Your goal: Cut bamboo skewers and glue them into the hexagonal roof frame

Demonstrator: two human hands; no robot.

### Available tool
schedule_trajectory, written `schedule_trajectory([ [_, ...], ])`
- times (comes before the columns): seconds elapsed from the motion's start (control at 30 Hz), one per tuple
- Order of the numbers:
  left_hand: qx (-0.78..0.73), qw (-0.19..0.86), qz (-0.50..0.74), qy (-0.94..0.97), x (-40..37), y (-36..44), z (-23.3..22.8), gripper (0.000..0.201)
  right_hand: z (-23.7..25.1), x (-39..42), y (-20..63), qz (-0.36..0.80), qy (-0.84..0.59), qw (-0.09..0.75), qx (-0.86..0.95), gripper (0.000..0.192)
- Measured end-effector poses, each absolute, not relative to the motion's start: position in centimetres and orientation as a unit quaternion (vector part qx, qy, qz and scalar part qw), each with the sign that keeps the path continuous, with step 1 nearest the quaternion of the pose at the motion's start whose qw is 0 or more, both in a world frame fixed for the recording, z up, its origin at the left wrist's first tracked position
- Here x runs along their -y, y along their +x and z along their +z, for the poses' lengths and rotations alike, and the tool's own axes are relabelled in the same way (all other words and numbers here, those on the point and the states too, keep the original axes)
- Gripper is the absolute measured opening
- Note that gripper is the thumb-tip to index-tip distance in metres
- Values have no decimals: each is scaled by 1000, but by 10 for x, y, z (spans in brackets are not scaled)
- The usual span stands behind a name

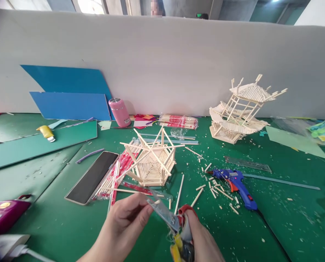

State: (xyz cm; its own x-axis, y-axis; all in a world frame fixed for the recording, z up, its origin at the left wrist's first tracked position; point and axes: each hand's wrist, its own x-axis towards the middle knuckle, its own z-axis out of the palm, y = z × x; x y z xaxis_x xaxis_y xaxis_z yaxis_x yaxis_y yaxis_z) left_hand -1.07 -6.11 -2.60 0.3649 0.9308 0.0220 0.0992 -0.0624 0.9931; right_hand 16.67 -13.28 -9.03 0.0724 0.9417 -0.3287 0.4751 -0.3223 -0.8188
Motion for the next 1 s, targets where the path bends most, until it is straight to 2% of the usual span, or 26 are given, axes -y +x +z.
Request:
schedule_trajectory([
  [0.23,-359,745,306,472,50,-21,-21,29,-90,142,164,393,-706,257,530,75],
  [0.33,-342,775,276,455,47,-21,-22,28,-84,139,165,417,-695,235,536,73],
  [0.43,-385,682,297,547,51,-17,-25,23,-78,134,165,451,-673,217,545,65],
  [0.57,-405,424,382,714,59,-12,-29,21,-83,131,163,437,-689,234,529,63],
  [0.63,-397,339,410,748,60,-10,-31,21,-87,131,162,432,-696,255,514,63],
  [0.73,-396,292,421,762,60,-9,-32,20,-86,128,161,419,-692,275,519,53],
  [0.83,-396,261,422,773,60,-8,-33,15,-75,125,161,393,-681,222,577,39],
  [0.9,-388,232,426,784,61,-8,-34,15,-68,124,161,382,-674,194,602,38],
  [1.0,-376,193,421,803,62,-8,-35,18,-60,127,161,386,-673,221,591,41],
])
